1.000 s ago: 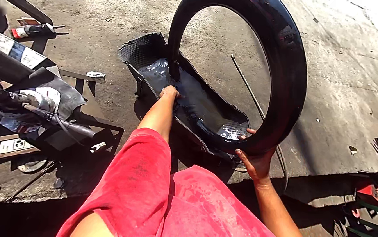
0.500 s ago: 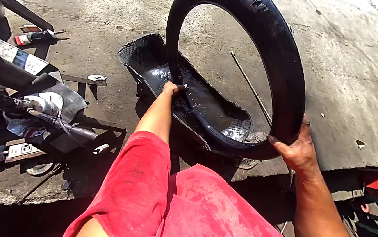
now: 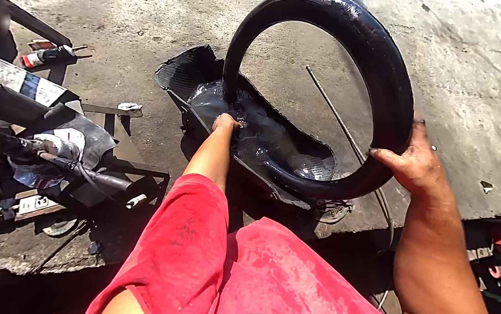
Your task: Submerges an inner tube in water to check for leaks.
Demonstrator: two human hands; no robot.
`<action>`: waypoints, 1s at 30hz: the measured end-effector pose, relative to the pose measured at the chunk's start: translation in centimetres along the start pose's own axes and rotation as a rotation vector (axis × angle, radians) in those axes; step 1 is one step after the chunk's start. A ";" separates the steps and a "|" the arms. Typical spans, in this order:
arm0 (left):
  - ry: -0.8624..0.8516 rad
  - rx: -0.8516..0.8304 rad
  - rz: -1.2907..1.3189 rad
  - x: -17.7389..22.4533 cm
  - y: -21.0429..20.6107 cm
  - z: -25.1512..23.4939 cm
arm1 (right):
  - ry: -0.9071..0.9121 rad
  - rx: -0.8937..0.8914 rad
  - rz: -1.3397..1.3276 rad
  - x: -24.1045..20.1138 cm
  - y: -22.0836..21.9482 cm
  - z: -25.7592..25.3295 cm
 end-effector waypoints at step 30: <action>0.092 0.006 -0.085 0.4 0.3 0.5 | 0.460 -0.661 0.752 5.1 -33.4 -11.6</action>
Point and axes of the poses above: each hand's wrist, its own z-axis away from the middle knuckle, its own y-axis out of the back of the hand, x = y × z, the point moved 5 cm from there along -z, towards the middle knuckle, and after that the axes turned 6 degrees about -y, right-handed, at the moved point
